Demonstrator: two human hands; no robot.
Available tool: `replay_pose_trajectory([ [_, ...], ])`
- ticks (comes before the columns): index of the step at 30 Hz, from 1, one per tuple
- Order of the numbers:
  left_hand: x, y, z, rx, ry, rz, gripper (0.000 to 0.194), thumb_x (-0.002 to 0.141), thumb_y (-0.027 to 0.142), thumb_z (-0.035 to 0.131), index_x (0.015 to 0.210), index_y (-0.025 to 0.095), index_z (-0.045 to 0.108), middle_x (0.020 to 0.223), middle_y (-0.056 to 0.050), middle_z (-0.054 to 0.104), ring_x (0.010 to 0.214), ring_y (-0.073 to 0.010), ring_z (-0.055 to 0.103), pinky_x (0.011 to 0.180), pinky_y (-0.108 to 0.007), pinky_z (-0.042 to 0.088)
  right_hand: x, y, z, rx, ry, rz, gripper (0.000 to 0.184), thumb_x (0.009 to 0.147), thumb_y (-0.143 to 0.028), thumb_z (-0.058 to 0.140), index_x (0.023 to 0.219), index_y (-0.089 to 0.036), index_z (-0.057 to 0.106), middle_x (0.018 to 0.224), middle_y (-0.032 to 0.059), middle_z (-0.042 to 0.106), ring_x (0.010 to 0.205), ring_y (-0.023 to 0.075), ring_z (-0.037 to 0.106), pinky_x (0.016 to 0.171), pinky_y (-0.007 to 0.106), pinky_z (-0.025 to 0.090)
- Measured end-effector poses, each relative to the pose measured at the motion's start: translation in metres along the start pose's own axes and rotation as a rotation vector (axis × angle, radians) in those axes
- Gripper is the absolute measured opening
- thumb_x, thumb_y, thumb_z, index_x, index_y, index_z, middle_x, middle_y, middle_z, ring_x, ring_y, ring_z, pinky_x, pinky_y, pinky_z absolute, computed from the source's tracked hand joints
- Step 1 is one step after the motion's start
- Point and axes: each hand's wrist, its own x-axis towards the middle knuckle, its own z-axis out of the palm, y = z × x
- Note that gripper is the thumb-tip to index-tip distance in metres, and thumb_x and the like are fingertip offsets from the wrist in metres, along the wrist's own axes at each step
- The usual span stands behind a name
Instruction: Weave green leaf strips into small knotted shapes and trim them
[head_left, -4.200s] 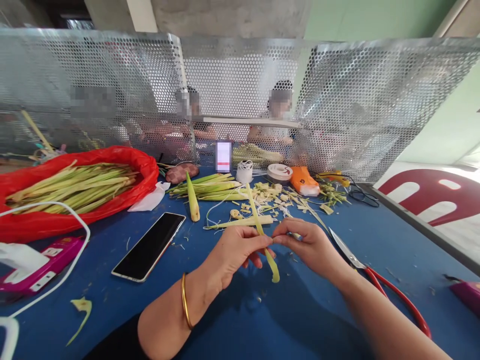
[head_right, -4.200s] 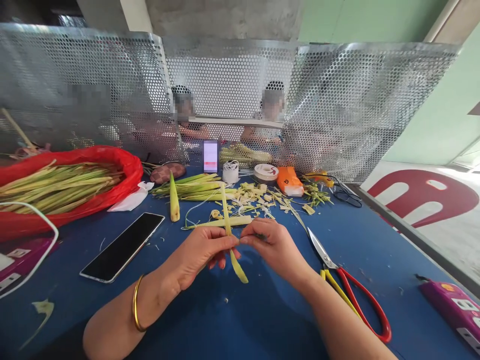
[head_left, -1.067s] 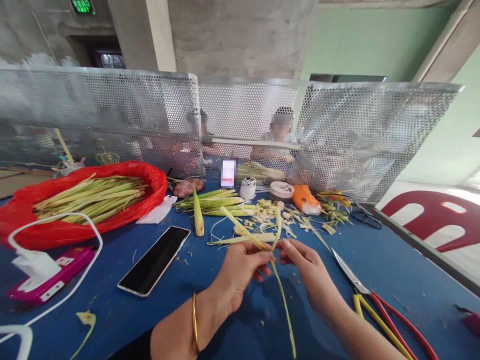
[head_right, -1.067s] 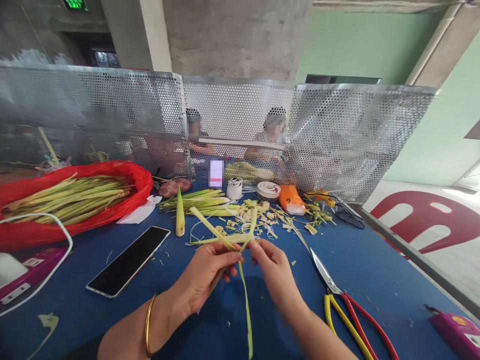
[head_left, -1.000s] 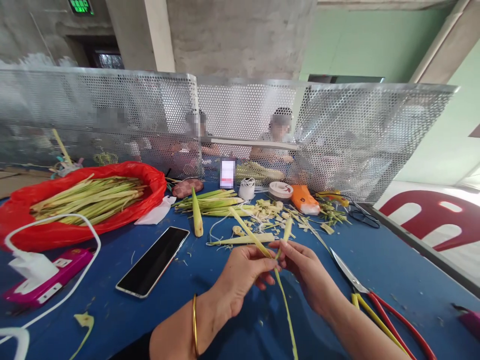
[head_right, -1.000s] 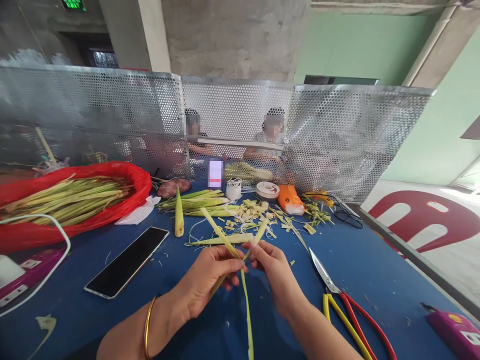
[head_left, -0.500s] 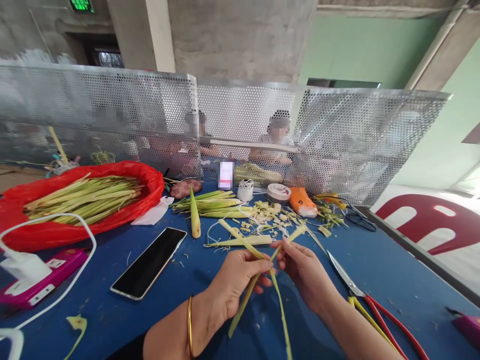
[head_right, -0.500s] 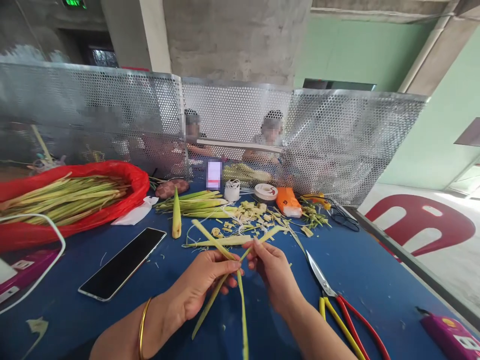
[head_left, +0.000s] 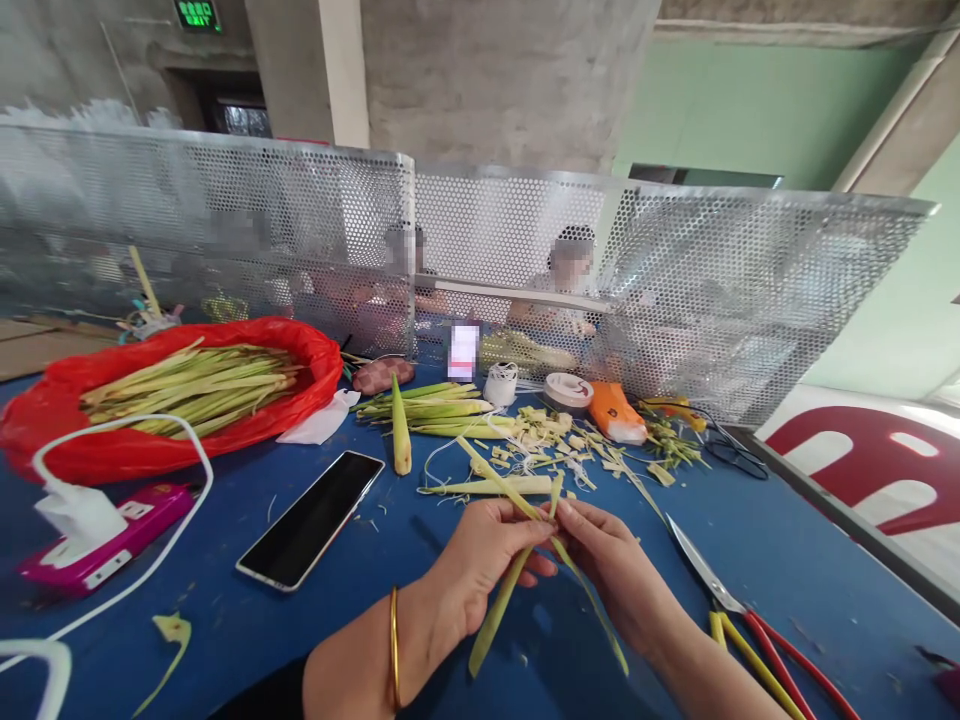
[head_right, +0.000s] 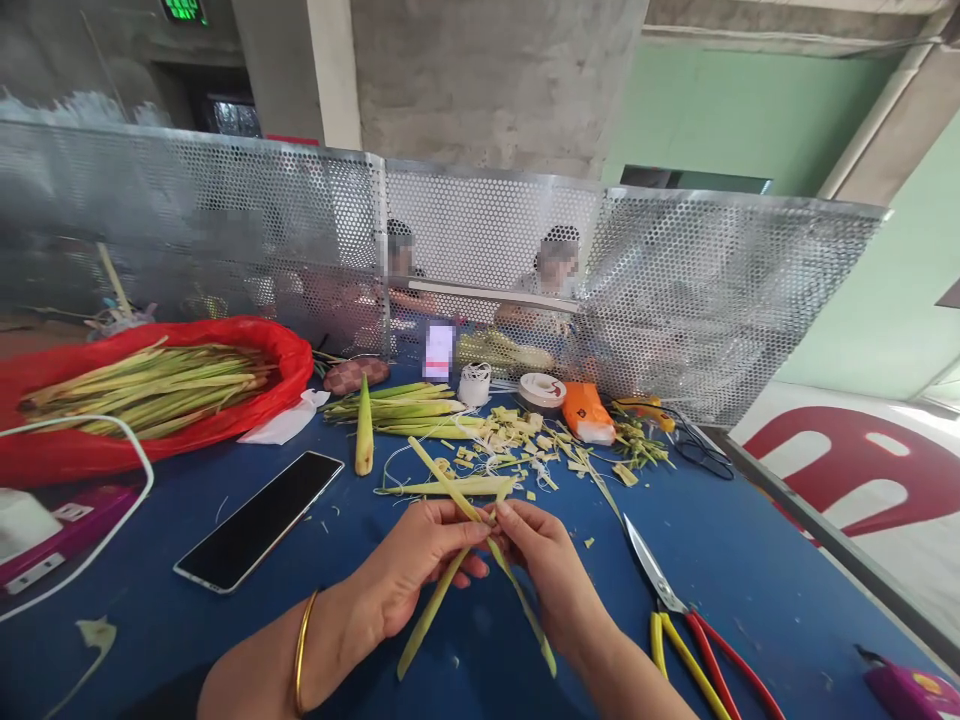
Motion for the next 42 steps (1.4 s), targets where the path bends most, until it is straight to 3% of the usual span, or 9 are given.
replay_pose_trajectory([
  [6, 0.002, -0.006, 0.006, 0.066, 0.054, 0.031, 0.008, 0.076, 0.014, 0.062, 0.076, 0.010, 0.069, 0.064, -0.004, 0.067, 0.045, -0.0079, 0.058, 0.045, -0.019, 0.037, 0.007, 0.004, -0.004, -0.160, 0.163, -0.144, 0.035, 0.063, -0.046, 0.080, 0.056, -0.015, 0.066, 0.053, -0.0008, 0.053, 0.055, 0.0107, 0.043, 0.055, 0.023, 0.036],
  [10, 0.005, -0.005, 0.005, 0.056, 0.119, 0.028, 0.012, 0.076, 0.017, 0.064, 0.085, 0.011, 0.069, 0.068, -0.005, 0.070, 0.045, -0.0092, 0.060, 0.044, -0.019, 0.037, 0.009, 0.002, -0.007, -0.147, 0.163, -0.085, 0.043, 0.067, -0.058, 0.074, 0.071, -0.016, 0.070, 0.061, -0.0001, 0.057, 0.056, 0.0113, 0.046, 0.056, 0.024, 0.038],
  [14, 0.005, -0.003, 0.001, 0.013, 0.159, 0.058, 0.014, 0.076, 0.020, 0.066, 0.086, 0.011, 0.068, 0.073, -0.006, 0.071, 0.050, -0.0115, 0.063, 0.047, -0.020, 0.040, 0.009, 0.001, -0.010, -0.269, 0.222, -0.165, 0.051, 0.071, -0.065, 0.066, 0.081, -0.015, 0.072, 0.063, 0.0005, 0.057, 0.059, 0.0142, 0.049, 0.059, 0.027, 0.041],
  [20, 0.004, 0.004, -0.006, -0.165, 0.090, 0.115, 0.031, 0.081, 0.038, 0.063, 0.096, 0.012, 0.070, 0.086, -0.010, 0.074, 0.072, -0.0169, 0.070, 0.064, -0.024, 0.050, 0.005, -0.003, -0.007, -0.549, 0.102, -0.330, 0.031, 0.082, -0.049, 0.063, 0.086, -0.020, 0.071, 0.080, 0.0037, 0.068, 0.078, 0.0211, 0.057, 0.072, 0.030, 0.042],
  [25, 0.007, 0.003, -0.007, -0.162, 0.137, 0.161, 0.023, 0.072, 0.023, 0.072, 0.093, 0.013, 0.070, 0.085, -0.008, 0.075, 0.071, -0.0165, 0.069, 0.065, -0.024, 0.050, 0.004, -0.003, -0.007, -0.643, 0.117, -0.332, 0.033, 0.084, -0.046, 0.060, 0.064, -0.020, 0.065, 0.062, 0.0013, 0.062, 0.065, 0.0189, 0.054, 0.064, 0.029, 0.039],
  [29, 0.008, 0.000, -0.005, -0.133, 0.166, 0.191, 0.020, 0.075, 0.019, 0.069, 0.094, 0.014, 0.069, 0.085, -0.007, 0.075, 0.067, -0.0141, 0.068, 0.063, -0.023, 0.050, 0.004, -0.003, -0.006, -0.662, 0.117, -0.360, 0.025, 0.086, -0.042, 0.058, 0.080, -0.022, 0.072, 0.075, 0.0030, 0.069, 0.076, 0.0219, 0.060, 0.071, 0.030, 0.043],
  [32, 0.007, 0.000, -0.003, -0.063, 0.118, 0.170, 0.017, 0.076, 0.017, 0.066, 0.092, 0.013, 0.070, 0.083, -0.007, 0.074, 0.060, -0.0119, 0.067, 0.058, -0.022, 0.048, 0.002, -0.004, -0.006, -0.640, 0.191, -0.414, 0.023, 0.086, -0.041, 0.059, 0.094, -0.024, 0.072, 0.093, 0.0049, 0.073, 0.091, 0.0247, 0.063, 0.080, 0.032, 0.044],
  [37, 0.003, -0.001, 0.001, 0.077, 0.008, 0.056, 0.014, 0.078, 0.025, 0.063, 0.083, 0.013, 0.068, 0.072, -0.005, 0.071, 0.052, -0.0129, 0.065, 0.048, -0.021, 0.043, -0.001, -0.010, -0.011, -0.669, 0.360, -0.566, 0.020, 0.086, -0.039, 0.060, 0.087, -0.022, 0.071, 0.086, 0.0055, 0.068, 0.085, 0.0229, 0.060, 0.078, 0.032, 0.043],
  [42, -0.007, -0.012, 0.005, 0.380, -0.268, -0.007, 0.016, 0.071, 0.025, 0.064, 0.059, 0.015, 0.062, 0.061, -0.004, 0.066, 0.041, -0.0100, 0.056, 0.040, -0.020, 0.036, -0.002, -0.016, -0.008, -0.709, 0.119, -0.485, 0.023, 0.081, -0.041, 0.065, 0.077, -0.021, 0.075, 0.072, 0.0034, 0.063, 0.071, 0.0197, 0.057, 0.066, 0.030, 0.042],
])
